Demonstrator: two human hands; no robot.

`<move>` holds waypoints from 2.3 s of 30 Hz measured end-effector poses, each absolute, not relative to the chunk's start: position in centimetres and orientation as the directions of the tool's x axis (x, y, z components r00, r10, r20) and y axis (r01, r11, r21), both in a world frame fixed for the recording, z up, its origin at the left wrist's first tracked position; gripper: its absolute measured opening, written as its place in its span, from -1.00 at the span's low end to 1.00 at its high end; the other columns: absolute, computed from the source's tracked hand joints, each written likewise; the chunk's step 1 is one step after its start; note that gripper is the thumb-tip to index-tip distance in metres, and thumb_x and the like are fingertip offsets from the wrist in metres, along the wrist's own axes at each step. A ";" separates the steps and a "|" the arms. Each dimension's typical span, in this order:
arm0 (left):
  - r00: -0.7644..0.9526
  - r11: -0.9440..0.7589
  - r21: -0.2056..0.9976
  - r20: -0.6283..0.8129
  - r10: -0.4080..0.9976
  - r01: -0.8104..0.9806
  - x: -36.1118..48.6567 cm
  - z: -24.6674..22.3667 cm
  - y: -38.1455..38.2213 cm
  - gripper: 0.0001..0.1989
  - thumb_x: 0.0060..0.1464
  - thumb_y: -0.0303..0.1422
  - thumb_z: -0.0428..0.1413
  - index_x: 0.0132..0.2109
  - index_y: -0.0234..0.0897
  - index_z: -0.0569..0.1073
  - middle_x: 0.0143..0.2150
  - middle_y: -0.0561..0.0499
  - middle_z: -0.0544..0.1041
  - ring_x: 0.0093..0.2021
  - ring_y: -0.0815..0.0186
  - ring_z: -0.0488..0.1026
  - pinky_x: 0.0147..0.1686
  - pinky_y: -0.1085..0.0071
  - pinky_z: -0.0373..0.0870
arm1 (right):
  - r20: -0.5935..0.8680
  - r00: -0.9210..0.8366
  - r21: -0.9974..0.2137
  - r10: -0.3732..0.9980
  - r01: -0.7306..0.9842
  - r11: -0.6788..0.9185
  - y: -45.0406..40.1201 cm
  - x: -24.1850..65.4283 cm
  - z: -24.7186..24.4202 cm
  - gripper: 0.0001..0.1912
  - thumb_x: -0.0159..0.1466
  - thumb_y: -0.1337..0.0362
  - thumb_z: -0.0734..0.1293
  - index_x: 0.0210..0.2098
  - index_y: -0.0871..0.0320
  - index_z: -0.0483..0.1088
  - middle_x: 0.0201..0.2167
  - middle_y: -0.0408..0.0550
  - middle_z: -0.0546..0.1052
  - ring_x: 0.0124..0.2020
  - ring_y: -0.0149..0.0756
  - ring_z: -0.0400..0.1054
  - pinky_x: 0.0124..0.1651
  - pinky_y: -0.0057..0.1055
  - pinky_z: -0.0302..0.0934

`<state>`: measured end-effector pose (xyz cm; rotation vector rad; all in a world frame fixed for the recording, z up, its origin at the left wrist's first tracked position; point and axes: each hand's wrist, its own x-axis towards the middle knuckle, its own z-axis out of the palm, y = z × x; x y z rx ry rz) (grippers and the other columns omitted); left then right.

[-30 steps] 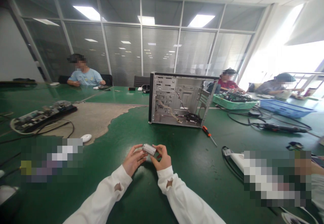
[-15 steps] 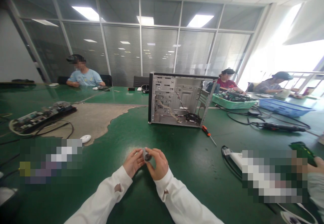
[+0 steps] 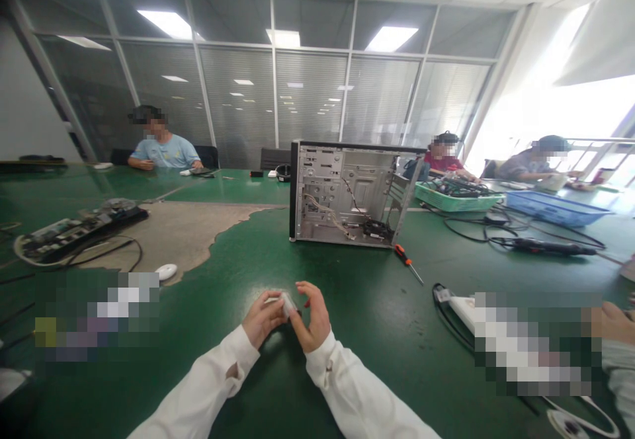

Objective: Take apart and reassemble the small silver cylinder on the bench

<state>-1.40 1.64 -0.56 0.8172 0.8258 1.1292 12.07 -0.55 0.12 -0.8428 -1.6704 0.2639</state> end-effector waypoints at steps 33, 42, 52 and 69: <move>0.301 -0.499 0.639 0.401 0.865 0.585 -2.7 -1.8 2.9 -0.68 -0.24 -0.41 0.09 -0.23 -0.27 0.30 -0.24 -0.05 0.35 -0.17 0.21 0.26 -0.15 0.23 0.20 | 0.734 0.051 -0.638 0.678 0.395 0.661 2.1 11.7 -1.8 -0.81 0.06 0.30 0.20 -0.32 0.13 0.35 -0.31 -0.01 0.39 -0.29 -0.30 0.27 -0.46 -0.44 0.19; 0.289 -0.482 0.639 0.389 0.875 0.599 -2.7 -1.8 2.7 -0.75 -0.22 -0.42 0.07 -0.27 -0.27 0.30 -0.27 -0.04 0.35 -0.20 0.21 0.27 -0.19 0.26 0.20 | 0.704 0.044 -0.661 0.709 0.406 0.631 3.2 10.6 -1.2 -0.86 0.01 0.32 0.24 -0.41 0.10 0.40 -0.28 -0.04 0.37 -0.22 -0.28 0.25 -0.28 -0.37 0.20; 0.301 -0.483 0.640 0.379 0.875 0.598 -2.7 -2.3 2.8 -0.76 -0.18 -0.42 0.07 -0.27 -0.28 0.29 -0.27 -0.02 0.34 -0.20 0.24 0.25 -0.18 0.29 0.18 | 0.637 0.017 -0.703 0.771 0.425 0.571 3.2 10.5 -1.2 -0.88 -0.03 0.35 0.25 -0.46 0.12 0.39 -0.27 -0.04 0.36 -0.21 -0.27 0.25 -0.28 -0.38 0.19; 0.282 -0.463 0.661 0.368 0.886 0.591 -2.8 -1.7 2.5 -0.71 -0.23 -0.42 0.09 -0.25 -0.28 0.32 -0.25 -0.05 0.36 -0.17 0.19 0.25 -0.16 0.24 0.17 | 0.601 -0.133 -0.565 0.788 0.627 0.537 3.4 16.3 -2.1 -0.88 0.03 0.29 0.25 -0.44 0.11 0.41 -0.36 -0.06 0.40 -0.29 -0.30 0.29 -0.27 -0.34 0.21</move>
